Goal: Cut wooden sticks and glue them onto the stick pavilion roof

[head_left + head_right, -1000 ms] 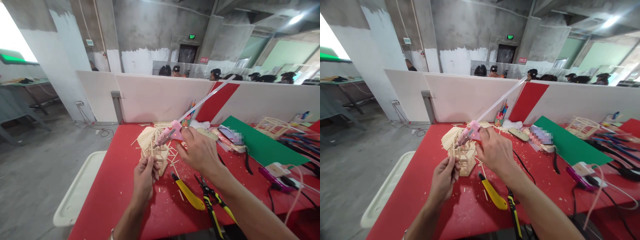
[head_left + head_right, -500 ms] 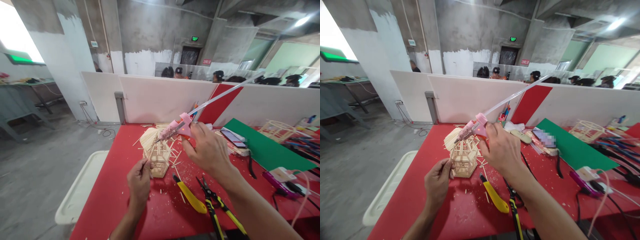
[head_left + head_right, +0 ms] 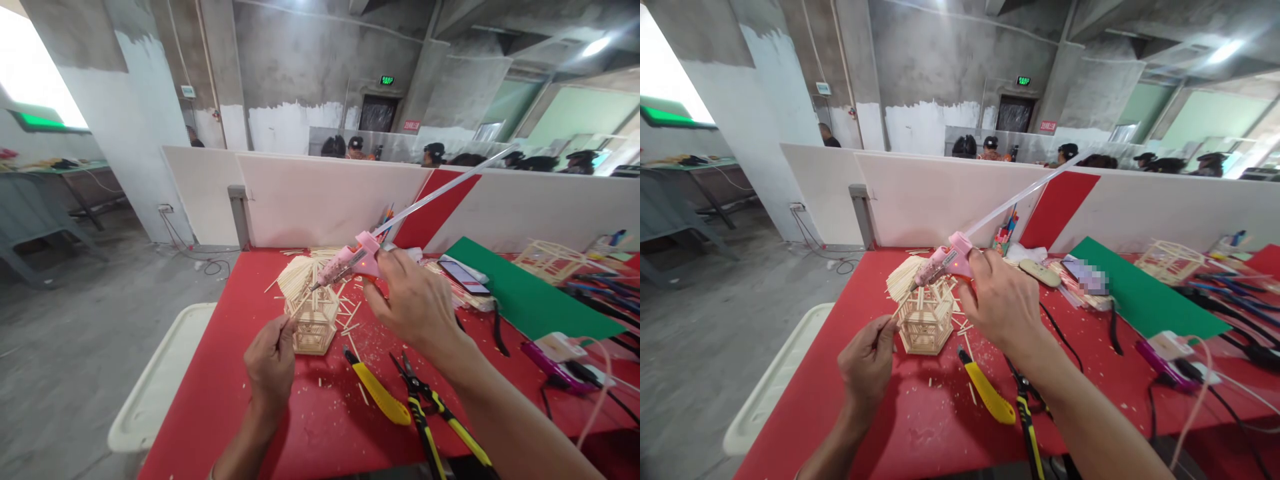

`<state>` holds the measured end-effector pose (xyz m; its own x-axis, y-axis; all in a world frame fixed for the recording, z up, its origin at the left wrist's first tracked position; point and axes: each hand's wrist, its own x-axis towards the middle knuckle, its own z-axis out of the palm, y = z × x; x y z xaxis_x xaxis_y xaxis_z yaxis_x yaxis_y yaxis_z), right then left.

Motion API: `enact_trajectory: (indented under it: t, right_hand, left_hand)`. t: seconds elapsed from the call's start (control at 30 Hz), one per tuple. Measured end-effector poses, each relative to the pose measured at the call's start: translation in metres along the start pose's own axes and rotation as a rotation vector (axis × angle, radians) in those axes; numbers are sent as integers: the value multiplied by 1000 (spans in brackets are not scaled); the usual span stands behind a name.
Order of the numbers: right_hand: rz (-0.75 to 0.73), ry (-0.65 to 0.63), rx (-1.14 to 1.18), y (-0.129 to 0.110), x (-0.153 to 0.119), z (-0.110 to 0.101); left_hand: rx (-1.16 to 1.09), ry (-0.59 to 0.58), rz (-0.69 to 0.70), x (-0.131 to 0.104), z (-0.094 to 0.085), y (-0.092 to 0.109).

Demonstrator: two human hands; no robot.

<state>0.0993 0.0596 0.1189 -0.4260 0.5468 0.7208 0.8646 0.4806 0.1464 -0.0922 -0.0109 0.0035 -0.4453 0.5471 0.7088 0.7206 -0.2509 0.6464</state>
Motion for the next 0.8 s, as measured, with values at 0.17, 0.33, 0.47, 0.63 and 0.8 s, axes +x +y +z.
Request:
enact_trajectory:
  t: [0.17, 0.33, 0.47, 0.63, 0.8]
  right_hand:
    - [13, -23, 10, 1, -1, 0]
    - [42, -54, 29, 0, -1, 0]
    - [54, -54, 71, -1, -1, 0]
    - [63, 19, 87, -3, -1, 0]
    - [56, 20, 65, -4, -2, 2]
  left_hand:
    - [-110, -12, -151, 1, 0, 7]
    - [-202, -28, -270, 0, 2, 12]
    - [-340, -92, -402, 0, 5, 14]
    - [-570, -217, -556, 0, 9, 18]
    - [-707, -227, -629, 0, 9, 24]
